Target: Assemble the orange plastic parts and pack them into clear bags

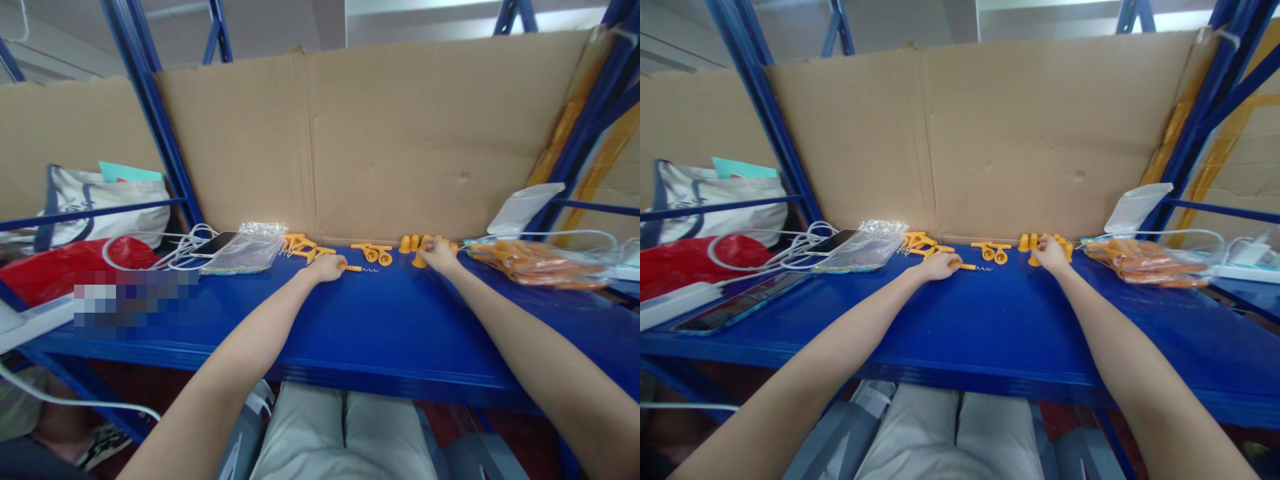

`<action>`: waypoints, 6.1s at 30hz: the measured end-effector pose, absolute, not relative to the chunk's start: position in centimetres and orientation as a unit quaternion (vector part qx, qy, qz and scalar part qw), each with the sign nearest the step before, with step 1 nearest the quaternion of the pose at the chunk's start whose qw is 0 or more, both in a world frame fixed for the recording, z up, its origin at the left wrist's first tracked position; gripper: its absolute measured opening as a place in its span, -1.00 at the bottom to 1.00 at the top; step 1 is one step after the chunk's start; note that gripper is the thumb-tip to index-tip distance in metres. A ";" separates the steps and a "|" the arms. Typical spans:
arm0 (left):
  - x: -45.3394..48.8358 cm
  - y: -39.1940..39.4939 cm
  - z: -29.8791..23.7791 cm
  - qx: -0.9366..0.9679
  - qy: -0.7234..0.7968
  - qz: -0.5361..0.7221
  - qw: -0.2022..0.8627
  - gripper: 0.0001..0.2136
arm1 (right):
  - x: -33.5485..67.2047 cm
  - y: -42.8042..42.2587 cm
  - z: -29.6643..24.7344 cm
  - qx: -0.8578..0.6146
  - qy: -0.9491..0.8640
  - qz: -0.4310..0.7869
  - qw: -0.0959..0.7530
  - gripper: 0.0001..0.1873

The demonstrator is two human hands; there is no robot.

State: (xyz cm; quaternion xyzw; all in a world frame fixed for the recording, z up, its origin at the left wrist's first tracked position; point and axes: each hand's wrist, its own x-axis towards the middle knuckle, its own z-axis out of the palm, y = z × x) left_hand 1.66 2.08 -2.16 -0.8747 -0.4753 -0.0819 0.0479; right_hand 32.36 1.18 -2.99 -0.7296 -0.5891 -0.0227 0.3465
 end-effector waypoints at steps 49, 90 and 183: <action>2.4 0.8 -1.7 -0.835 -0.510 -0.205 0.012 -0.73 | 27.4 -0.5 -2.3 -0.436 -0.857 -0.141 0.235 -0.71; 2.6 1.9 -2.6 -0.826 -0.477 -0.288 -0.085 -0.77 | 25.6 -2.3 -1.7 -0.490 -0.617 0.485 0.379 -0.77; 2.6 1.4 -2.4 -0.836 -0.464 -0.277 -0.098 -0.77 | 25.6 -2.2 -2.1 -0.517 -0.646 0.399 0.396 -0.69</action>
